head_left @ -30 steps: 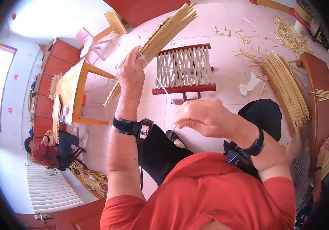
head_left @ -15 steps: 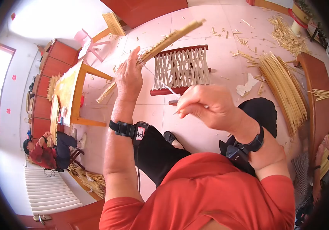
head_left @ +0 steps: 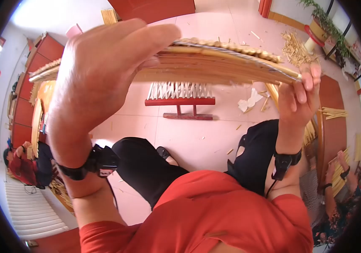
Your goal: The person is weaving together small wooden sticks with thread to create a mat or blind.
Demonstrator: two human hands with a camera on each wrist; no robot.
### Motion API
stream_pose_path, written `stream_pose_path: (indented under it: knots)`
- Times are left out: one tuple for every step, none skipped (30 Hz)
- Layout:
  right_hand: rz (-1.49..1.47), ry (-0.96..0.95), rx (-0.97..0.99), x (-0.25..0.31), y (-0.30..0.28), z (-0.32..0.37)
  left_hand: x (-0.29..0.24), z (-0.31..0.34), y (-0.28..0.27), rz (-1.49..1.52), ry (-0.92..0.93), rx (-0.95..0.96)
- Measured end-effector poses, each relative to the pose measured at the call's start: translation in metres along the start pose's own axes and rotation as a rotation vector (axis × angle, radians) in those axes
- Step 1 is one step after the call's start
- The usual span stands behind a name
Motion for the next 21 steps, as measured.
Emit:
stream_pose_path:
  knots:
    - [0.021, -0.006, 0.016, 0.005, 0.0, 0.002, -0.003, -0.004, -0.002, 0.023, -0.008, 0.083]
    - [0.036, 0.002, 0.025, 0.008, 0.0, 0.002, -0.002, -0.006, 0.0, 0.022, -0.012, 0.065]
    - [0.026, -0.009, -0.013, 0.011, -0.003, 0.004, 0.003, -0.009, 0.002, 0.037, 0.049, 0.05]
    - [0.015, -0.024, -0.052, 0.014, -0.005, 0.007, 0.007, -0.013, 0.004, 0.053, 0.114, 0.039]
    - [0.024, -0.022, -0.051, 0.015, -0.006, 0.01, 0.011, -0.016, 0.004, 0.054, 0.114, 0.029]
    - [0.017, 0.016, -0.047, 0.016, -0.007, 0.012, 0.015, -0.02, 0.003, 0.077, 0.122, 0.063]
    - [0.008, 0.054, -0.044, 0.017, -0.008, 0.013, 0.018, -0.023, 0.003, 0.099, 0.129, 0.097]
    - [0.021, 0.054, -0.003, 0.017, -0.006, 0.012, 0.019, -0.025, 0.002, 0.095, 0.128, 0.091]
    - [0.027, 0.055, 0.007, 0.018, -0.005, 0.011, 0.02, -0.027, 0.002, 0.14, 0.128, 0.093]
    - [0.019, 0.041, 0.014, 0.019, -0.004, 0.013, 0.02, -0.03, 0.0, 0.184, 0.129, 0.095]
    - [0.013, 0.023, 0.022, 0.021, -0.002, 0.014, 0.019, -0.032, -0.002, 0.174, 0.134, 0.084]
    - [-0.027, 0.022, 0.037, 0.024, -0.002, 0.015, 0.017, -0.035, -0.005, 0.152, 0.162, 0.099]
    - [-0.018, 0.018, 0.045, 0.026, 0.002, 0.016, 0.014, -0.037, -0.009, 0.13, 0.191, 0.116]
    - [-0.105, 0.017, 0.035, 0.026, 0.006, 0.016, 0.01, -0.041, -0.014, 0.122, 0.197, 0.106]
    - [-0.19, 0.016, 0.027, 0.029, 0.008, 0.017, 0.004, -0.046, -0.019, 0.083, 0.212, 0.11]
    - [-0.277, 0.026, 0.071, 0.032, 0.009, 0.019, -0.002, -0.05, -0.024, 0.045, 0.225, 0.112]
    - [-0.266, 0.026, 0.078, 0.036, 0.014, 0.021, -0.008, -0.052, -0.028, 0.04, 0.229, 0.1]
    - [-0.285, 0.047, 0.214, 0.041, 0.023, 0.022, -0.016, -0.055, -0.032, 0.014, 0.271, 0.074]
    - [-0.305, 0.071, 0.347, 0.045, 0.029, 0.022, -0.023, -0.057, -0.034, -0.01, 0.311, 0.049]
    - [-0.304, 0.054, 0.568, 0.045, 0.023, 0.019, -0.028, -0.059, -0.034, 0.03, 0.322, 0.051]
    - [-0.299, 0.059, 0.56, 0.043, 0.02, 0.022, -0.029, -0.063, -0.034, 0.039, 0.322, 0.045]
Point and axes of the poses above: each hand's wrist, its own z-axis away from the middle knuckle, its own y-axis out of the palm, x = y × z, the point moved 2 cm from there along -z, towards the middle knuckle, and after that the axes turned 14 degrees about y, right-handed, at the moved point
